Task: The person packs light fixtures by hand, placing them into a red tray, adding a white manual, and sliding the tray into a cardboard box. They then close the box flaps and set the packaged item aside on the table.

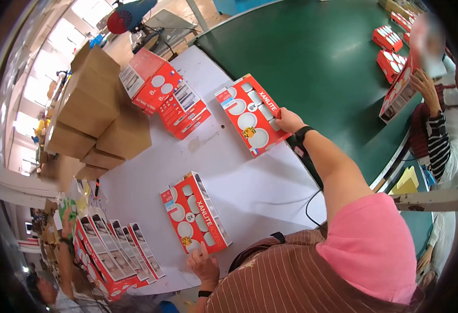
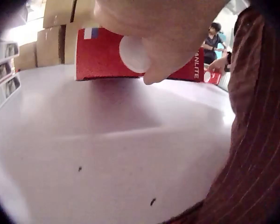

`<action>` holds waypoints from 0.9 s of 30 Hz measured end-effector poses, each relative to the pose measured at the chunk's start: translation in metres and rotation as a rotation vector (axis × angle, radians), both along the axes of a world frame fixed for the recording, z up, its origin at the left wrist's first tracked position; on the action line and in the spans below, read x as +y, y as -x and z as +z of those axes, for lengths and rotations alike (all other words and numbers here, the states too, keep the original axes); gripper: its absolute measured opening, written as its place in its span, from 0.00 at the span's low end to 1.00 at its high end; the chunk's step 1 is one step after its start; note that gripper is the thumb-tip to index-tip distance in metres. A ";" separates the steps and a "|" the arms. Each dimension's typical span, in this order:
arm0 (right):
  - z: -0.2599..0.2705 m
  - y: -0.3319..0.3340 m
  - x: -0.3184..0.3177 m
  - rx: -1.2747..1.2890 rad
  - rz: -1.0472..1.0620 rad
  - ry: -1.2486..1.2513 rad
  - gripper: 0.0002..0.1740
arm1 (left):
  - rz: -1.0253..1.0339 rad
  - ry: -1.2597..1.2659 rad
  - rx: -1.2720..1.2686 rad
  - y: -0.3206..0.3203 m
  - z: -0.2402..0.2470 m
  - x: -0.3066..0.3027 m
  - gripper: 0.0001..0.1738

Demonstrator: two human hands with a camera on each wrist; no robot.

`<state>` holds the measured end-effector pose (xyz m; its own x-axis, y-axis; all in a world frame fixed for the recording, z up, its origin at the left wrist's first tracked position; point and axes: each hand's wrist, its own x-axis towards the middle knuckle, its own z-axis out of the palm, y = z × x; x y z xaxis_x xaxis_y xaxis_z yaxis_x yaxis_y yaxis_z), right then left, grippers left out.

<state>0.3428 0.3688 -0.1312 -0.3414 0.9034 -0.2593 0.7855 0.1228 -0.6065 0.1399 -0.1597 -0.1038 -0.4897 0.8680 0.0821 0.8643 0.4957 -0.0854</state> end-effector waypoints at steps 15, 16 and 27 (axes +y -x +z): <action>0.012 -0.005 -0.171 0.327 0.128 0.201 0.19 | 0.765 -0.901 -1.383 0.058 -0.064 -0.026 0.32; 0.023 0.007 -0.190 0.343 0.144 0.221 0.19 | 0.840 -0.815 -1.324 0.053 -0.049 -0.016 0.33; 0.023 0.117 -0.290 0.329 0.412 0.233 0.48 | 0.903 -1.042 -1.712 0.061 -0.052 -0.038 0.27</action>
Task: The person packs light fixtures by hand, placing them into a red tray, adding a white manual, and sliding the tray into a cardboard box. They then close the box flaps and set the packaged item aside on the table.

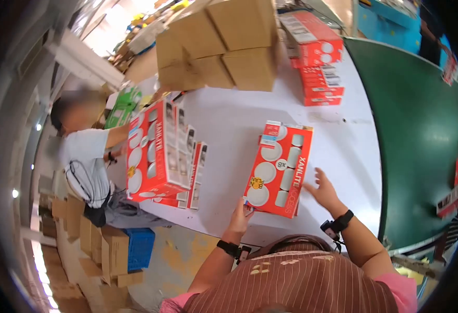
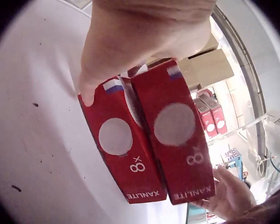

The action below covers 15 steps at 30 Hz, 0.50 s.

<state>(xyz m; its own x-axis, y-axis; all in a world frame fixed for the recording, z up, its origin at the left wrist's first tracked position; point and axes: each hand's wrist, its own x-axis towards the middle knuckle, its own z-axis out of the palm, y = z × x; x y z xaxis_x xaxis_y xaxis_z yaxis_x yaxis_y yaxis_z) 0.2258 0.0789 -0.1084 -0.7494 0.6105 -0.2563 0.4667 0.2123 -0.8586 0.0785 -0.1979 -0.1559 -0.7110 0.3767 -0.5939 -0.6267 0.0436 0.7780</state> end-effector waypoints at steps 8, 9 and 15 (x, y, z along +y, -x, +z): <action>0.024 0.089 -0.017 -0.136 0.003 0.620 0.31 | 0.034 0.586 1.685 -0.002 0.182 -0.085 0.23; 0.017 0.101 -0.022 -0.134 0.032 0.628 0.31 | 0.060 0.709 1.783 0.002 0.206 -0.096 0.24; -0.050 0.181 -0.079 -0.185 0.236 0.718 0.40 | 0.022 1.151 1.716 0.081 0.239 -0.130 0.27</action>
<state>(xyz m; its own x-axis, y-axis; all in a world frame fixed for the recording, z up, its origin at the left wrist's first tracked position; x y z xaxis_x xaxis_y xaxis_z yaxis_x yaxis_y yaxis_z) 0.0445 -0.0001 -0.1579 -0.7453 0.0774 -0.6623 0.6273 -0.2552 -0.7358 -0.0023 -0.3274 0.0833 -0.6767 0.3839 0.6283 0.5423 0.8371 0.0726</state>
